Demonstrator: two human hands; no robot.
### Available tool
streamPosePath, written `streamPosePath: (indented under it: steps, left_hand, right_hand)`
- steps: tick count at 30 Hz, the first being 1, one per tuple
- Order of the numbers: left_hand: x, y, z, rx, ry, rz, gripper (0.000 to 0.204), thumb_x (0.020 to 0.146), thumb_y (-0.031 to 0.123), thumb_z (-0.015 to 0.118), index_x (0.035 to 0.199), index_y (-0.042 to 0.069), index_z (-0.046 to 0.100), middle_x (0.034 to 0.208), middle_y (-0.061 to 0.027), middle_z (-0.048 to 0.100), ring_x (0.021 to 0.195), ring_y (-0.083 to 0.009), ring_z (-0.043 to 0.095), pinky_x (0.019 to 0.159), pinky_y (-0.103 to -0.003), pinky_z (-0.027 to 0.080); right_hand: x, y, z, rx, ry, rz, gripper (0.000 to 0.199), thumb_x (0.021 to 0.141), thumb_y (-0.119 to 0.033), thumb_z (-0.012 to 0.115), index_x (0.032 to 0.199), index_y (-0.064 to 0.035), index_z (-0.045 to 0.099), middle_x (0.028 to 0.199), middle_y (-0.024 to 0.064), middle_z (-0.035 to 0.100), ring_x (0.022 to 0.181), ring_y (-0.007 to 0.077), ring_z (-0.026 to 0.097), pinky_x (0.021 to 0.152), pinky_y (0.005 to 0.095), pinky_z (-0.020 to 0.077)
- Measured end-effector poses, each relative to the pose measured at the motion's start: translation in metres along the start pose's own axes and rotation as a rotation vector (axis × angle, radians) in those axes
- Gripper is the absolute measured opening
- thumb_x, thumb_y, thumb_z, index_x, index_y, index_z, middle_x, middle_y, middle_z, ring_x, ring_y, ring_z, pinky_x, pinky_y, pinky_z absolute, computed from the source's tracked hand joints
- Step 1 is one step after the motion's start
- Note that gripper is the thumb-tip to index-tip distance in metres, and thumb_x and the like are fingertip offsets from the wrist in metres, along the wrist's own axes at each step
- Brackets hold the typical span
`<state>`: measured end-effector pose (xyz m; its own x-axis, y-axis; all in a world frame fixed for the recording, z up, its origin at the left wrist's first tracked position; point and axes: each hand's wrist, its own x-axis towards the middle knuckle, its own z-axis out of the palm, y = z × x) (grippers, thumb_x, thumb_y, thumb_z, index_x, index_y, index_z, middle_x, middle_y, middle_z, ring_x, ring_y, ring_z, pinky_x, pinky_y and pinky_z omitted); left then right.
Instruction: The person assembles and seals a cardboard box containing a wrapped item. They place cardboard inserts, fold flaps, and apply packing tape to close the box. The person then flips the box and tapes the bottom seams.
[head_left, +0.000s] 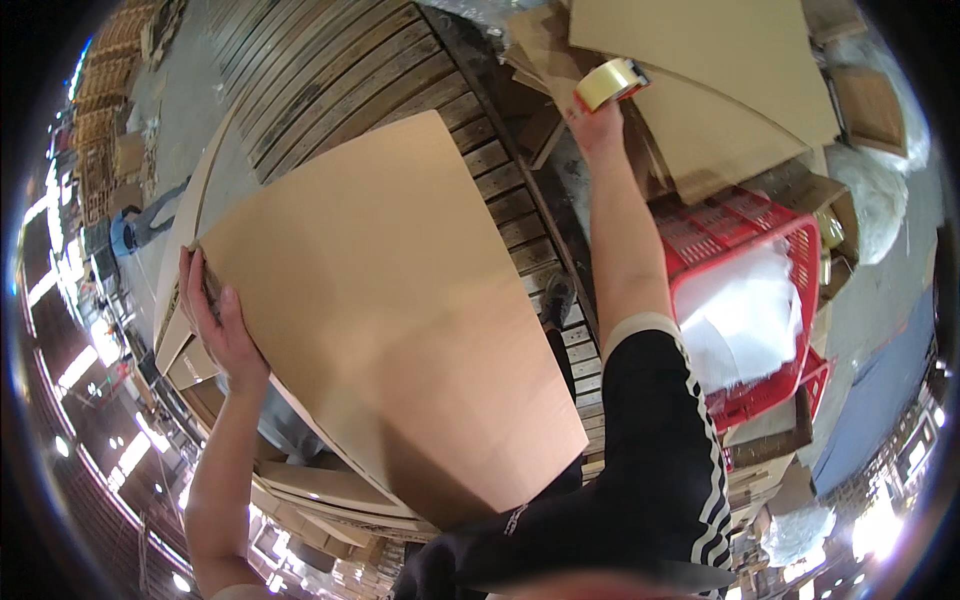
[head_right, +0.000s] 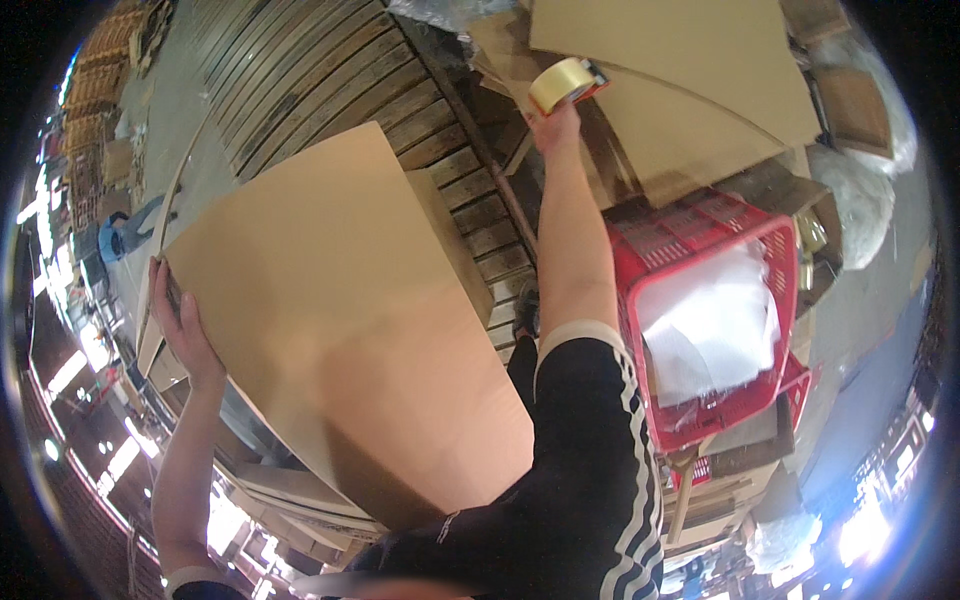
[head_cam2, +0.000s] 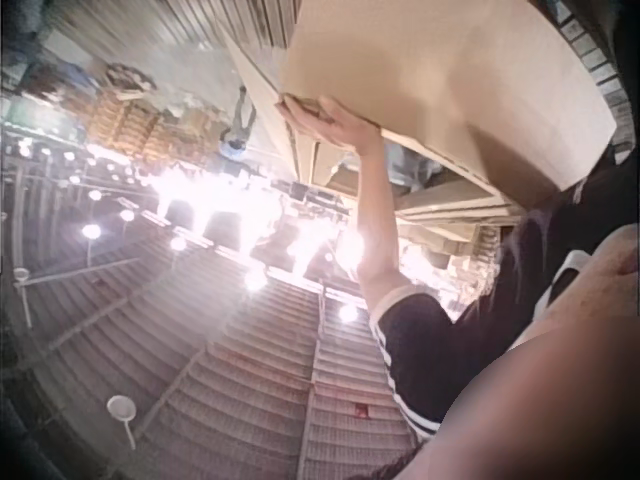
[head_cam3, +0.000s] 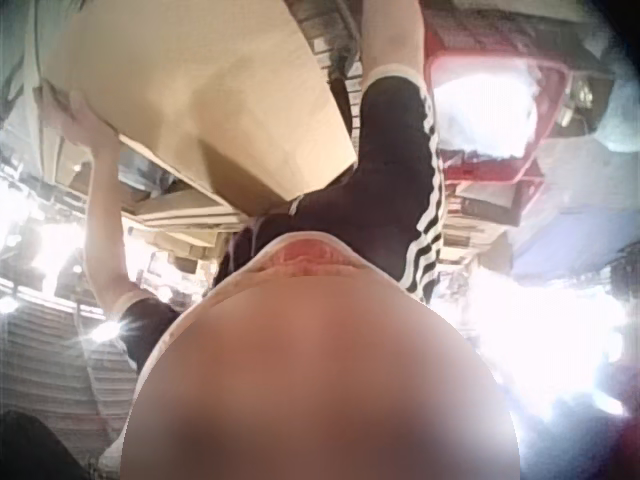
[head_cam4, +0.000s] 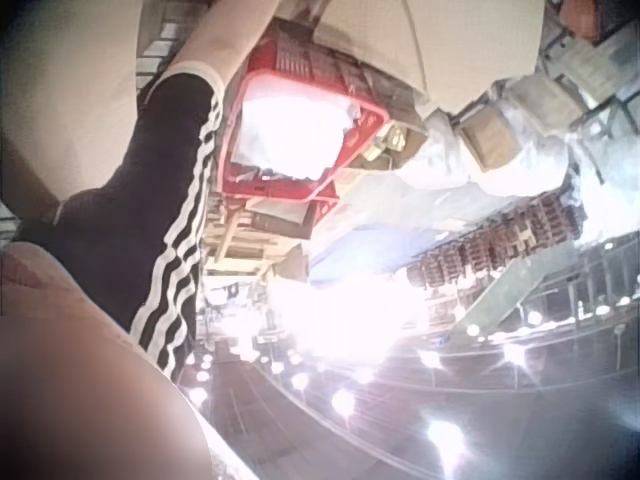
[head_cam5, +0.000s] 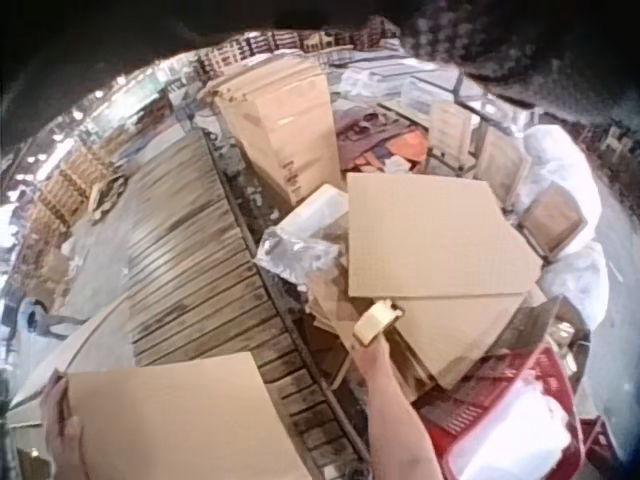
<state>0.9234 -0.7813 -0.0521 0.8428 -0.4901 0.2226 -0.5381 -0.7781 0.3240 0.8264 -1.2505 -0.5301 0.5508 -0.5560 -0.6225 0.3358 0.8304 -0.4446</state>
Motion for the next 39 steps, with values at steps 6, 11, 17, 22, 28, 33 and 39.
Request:
streamPosePath:
  steps: [6,11,17,22,28,33,39]
  left_hand:
    - [0.009,-0.007,-0.001,-0.016,-0.045,0.024,0.061,0.109,0.032,0.049,0.159,-0.002,0.044,0.174,-0.0205,0.032,0.159,-0.0370,0.032,0.131,-0.049,0.021]
    - [0.024,-0.016,-0.007,0.027,-0.030,-0.023,0.062,0.105,0.031,0.054,0.158,0.000,0.047,0.172,-0.0204,0.036,0.157,-0.0372,0.036,0.130,-0.049,0.025]
    - [0.043,-0.024,-0.017,0.160,0.059,0.057,0.059,0.098,0.038,0.068,0.149,0.010,0.061,0.161,-0.0186,0.051,0.152,-0.0412,0.042,0.123,-0.053,0.034]
    - [0.041,-0.033,-0.016,0.138,-0.028,-0.130,0.078,0.096,0.050,0.073,0.161,0.014,0.049,0.172,-0.0223,0.035,0.163,-0.0459,0.022,0.126,-0.063,0.027]
    - [0.040,-0.011,-0.036,-0.196,0.423,0.009,0.055,0.089,0.025,0.077,0.141,0.014,0.065,0.147,-0.0175,0.061,0.139,-0.0398,0.054,0.113,-0.053,0.044]
    - [-0.053,0.132,-0.109,-1.034,-0.150,-0.271,0.099,0.092,0.053,0.077,0.156,-0.012,0.040,0.152,-0.0337,0.055,0.143,-0.0481,0.053,0.121,-0.048,0.042]
    - [-0.157,0.122,-0.168,-1.479,-0.357,-0.267,0.102,0.088,0.032,0.085,0.161,-0.012,0.030,0.134,-0.0378,0.064,0.122,-0.0413,0.068,0.106,-0.046,0.055]
  right_hand:
    - [0.115,-0.012,0.047,0.186,-0.039,0.083,0.039,0.113,-0.046,0.047,0.145,-0.0256,0.056,0.137,0.0018,0.064,0.128,0.0261,0.056,0.102,0.0535,0.0408]
    - [0.101,-0.026,0.063,0.073,0.080,-0.121,0.046,0.114,-0.042,0.049,0.154,-0.0200,0.050,0.155,0.0119,0.051,0.140,0.0350,0.051,0.125,0.0672,0.0312]
    - [-0.096,-0.067,0.033,0.067,0.123,-0.215,0.035,0.110,-0.033,0.058,0.141,-0.0160,0.063,0.138,0.0091,0.067,0.128,0.0321,0.065,0.105,0.0527,0.0555]
    - [-0.270,-0.100,0.009,-0.434,0.078,-0.298,0.032,0.109,-0.027,0.060,0.133,-0.0074,0.066,0.129,0.0123,0.069,0.113,0.0307,0.066,0.094,0.0476,0.0558]
    - [-0.455,-0.158,0.120,-0.103,-0.040,-0.014,0.031,0.105,-0.012,0.061,0.131,0.0045,0.060,0.117,0.0206,0.067,0.105,0.0321,0.065,0.088,0.0409,0.0581]
    - [-0.635,-0.130,0.173,-0.002,-0.209,-0.056,0.035,0.097,0.002,0.066,0.131,0.0029,0.059,0.120,0.0213,0.065,0.102,0.0294,0.064,0.086,0.0377,0.0576]
    - [-0.807,-0.002,0.153,-0.508,-0.334,-0.366,0.032,0.094,0.002,0.075,0.123,-0.0038,0.064,0.110,0.0127,0.069,0.097,0.0241,0.065,0.084,0.0345,0.0563]
